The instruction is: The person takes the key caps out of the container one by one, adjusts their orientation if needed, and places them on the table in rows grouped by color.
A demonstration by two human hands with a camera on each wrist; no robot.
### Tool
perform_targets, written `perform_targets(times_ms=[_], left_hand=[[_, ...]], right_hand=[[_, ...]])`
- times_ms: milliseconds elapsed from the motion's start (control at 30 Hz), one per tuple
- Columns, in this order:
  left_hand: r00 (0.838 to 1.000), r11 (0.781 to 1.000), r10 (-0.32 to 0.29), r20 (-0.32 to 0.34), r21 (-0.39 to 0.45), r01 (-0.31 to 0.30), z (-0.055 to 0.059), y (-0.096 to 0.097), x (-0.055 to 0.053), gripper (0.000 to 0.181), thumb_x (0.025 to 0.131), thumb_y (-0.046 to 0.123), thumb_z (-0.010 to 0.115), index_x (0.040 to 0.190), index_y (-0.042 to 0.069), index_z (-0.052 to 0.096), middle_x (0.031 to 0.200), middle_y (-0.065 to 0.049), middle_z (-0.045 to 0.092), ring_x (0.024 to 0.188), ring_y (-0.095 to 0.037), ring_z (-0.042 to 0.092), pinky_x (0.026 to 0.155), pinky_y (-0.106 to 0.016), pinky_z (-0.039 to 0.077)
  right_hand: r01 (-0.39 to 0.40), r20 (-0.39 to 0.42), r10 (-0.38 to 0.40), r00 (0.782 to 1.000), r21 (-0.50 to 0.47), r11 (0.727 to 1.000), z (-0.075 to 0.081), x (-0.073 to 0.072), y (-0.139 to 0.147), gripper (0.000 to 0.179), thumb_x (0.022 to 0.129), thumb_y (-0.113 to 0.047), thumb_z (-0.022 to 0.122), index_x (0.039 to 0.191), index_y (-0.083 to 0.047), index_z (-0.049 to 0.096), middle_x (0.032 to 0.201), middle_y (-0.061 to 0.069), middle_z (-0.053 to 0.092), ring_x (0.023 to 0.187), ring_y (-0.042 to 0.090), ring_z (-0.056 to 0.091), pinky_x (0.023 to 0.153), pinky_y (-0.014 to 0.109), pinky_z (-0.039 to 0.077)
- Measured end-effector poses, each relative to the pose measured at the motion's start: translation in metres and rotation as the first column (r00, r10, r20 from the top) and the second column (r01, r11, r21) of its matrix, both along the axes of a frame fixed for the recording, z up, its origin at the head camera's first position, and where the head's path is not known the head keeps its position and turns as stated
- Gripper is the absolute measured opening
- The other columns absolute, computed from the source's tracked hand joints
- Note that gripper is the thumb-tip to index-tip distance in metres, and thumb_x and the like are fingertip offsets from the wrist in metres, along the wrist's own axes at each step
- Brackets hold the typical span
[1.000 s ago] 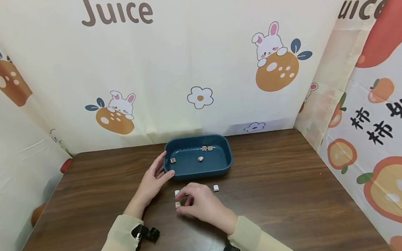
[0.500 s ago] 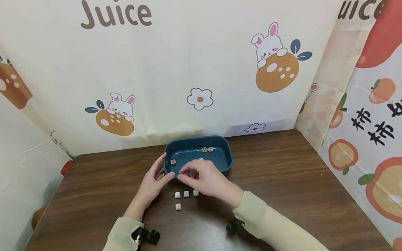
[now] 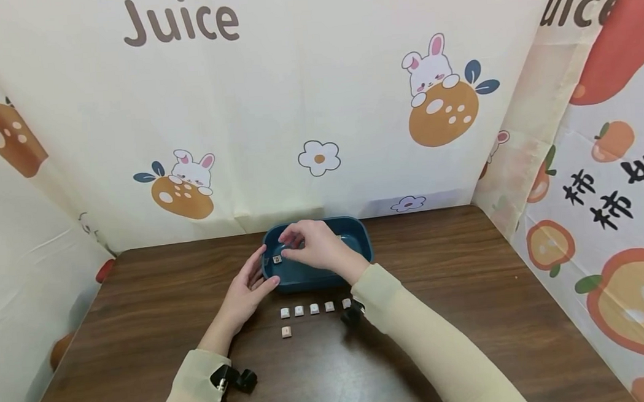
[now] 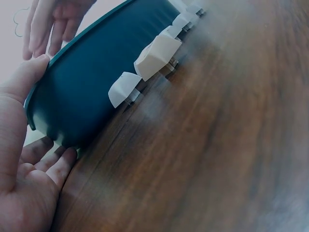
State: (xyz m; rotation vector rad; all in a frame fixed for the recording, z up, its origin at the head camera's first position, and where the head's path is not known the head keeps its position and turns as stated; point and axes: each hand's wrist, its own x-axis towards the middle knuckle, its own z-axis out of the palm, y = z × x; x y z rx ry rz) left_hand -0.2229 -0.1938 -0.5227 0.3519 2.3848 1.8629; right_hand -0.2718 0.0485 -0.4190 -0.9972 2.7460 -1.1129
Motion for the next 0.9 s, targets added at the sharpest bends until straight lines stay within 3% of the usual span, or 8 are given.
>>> perform_targets(times_ms=[167,400,567,900], left_hand=[[1.000,1.000,0.007,0.015,-0.011,-0.007,0.002,-0.002,0.000,0.077,0.108,0.031,0.074,0.173,0.030,0.033,0.177,-0.016,0.032,0.162,-0.039,0.035,0.125,-0.054,0.037],[1.000,1.000,0.000,0.007,0.001,0.000,0.001,-0.001,0.002,0.077,0.108,0.027,0.073,0.173,0.027,0.032,0.177,-0.018,0.032,0.162,-0.041,0.034,0.125,-0.054,0.036],[1.000,1.000,-0.001,0.000,0.021,0.001,0.000,0.001,0.003,0.076,0.109,0.023,0.072,0.173,0.026,0.032,0.176,-0.019,0.032,0.161,-0.041,0.035,0.125,-0.053,0.036],[1.000,1.000,-0.008,0.002,0.026,0.008,0.001,-0.001,0.003,0.075,0.109,0.022,0.071,0.173,0.028,0.032,0.177,-0.019,0.032,0.161,-0.040,0.036,0.125,-0.052,0.035]], right_hand=[[0.021,0.079,-0.022,0.997,0.018,1.000,-0.010,-0.025,-0.009,0.025,0.101,-0.020,0.083,0.124,-0.010,0.078,0.114,0.002,0.077,0.103,0.016,0.073,0.096,0.030,0.061],[0.060,0.168,-0.068,0.983,0.057,0.997,-0.040,-0.047,-0.018,0.027,0.099,-0.020,0.084,0.124,-0.011,0.078,0.116,0.002,0.077,0.106,0.016,0.071,0.099,0.031,0.061],[0.085,0.196,-0.099,0.976,0.080,0.993,-0.051,-0.049,-0.021,0.029,0.098,-0.021,0.086,0.124,-0.011,0.078,0.116,0.002,0.077,0.109,0.018,0.070,0.100,0.035,0.061],[0.056,0.218,-0.076,0.973,0.094,0.994,-0.058,-0.036,-0.034,0.032,0.100,-0.018,0.083,0.130,-0.007,0.078,0.121,0.007,0.078,0.111,0.021,0.072,0.102,0.035,0.060]])
